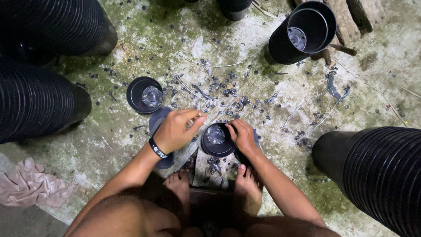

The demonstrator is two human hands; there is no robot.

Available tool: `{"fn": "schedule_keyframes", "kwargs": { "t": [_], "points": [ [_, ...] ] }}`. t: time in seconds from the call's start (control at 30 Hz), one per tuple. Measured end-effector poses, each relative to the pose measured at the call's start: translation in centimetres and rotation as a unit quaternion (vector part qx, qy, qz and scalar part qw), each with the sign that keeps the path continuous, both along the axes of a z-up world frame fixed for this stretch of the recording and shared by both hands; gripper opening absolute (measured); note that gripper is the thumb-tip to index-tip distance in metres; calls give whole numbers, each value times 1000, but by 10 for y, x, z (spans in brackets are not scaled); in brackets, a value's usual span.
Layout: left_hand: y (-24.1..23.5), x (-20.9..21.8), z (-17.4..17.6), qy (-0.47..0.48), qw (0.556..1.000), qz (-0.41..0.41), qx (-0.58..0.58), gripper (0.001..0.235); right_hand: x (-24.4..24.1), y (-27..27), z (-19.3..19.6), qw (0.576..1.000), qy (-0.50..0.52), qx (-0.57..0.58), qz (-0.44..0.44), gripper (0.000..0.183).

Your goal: The person sits on the ground and ties thin wire around the rims of black plastic plant pots. They thread the wire through holes in the pot rims, pull it tight, and twist the ends to secure it. The person repeats this process on several pots, placing finished ones nearby.

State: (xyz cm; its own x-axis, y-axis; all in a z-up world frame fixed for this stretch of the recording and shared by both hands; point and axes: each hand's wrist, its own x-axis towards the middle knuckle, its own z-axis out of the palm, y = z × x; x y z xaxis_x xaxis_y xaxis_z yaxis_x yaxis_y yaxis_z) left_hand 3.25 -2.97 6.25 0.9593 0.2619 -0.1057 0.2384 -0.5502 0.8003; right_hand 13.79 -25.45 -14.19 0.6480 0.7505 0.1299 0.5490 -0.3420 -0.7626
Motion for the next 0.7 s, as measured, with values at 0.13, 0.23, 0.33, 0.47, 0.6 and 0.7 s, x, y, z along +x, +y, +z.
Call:
{"fn": "schedule_keyframes", "kwargs": {
  "t": [0.13, 0.23, 0.33, 0.47, 0.6, 0.7],
  "points": [
    [6, -7, -19, -15, 971, -102, -214, 30, 3, -4, 6, 999, 13, 25, 22, 12],
    [10, -8, -42, 13, 909, -133, -395, 35, 5, -4, 13, 998, 17, 46, 31, 12],
    [7, -9, -61, 77, 933, -56, -347, 33, 5, -1, 23, 997, 13, 63, 40, 12],
    [-18, -11, -76, 11, 995, -24, -98, 25, 5, 4, 40, 994, 8, 78, 73, 11],
    [-37, -15, -83, -58, 993, -43, -96, 28, 3, 10, 57, 992, 41, 67, 101, 14],
    [-41, -18, -88, -67, 993, -8, -92, 18, 3, 13, 64, 991, 36, 69, 111, 16]
  ]
}}
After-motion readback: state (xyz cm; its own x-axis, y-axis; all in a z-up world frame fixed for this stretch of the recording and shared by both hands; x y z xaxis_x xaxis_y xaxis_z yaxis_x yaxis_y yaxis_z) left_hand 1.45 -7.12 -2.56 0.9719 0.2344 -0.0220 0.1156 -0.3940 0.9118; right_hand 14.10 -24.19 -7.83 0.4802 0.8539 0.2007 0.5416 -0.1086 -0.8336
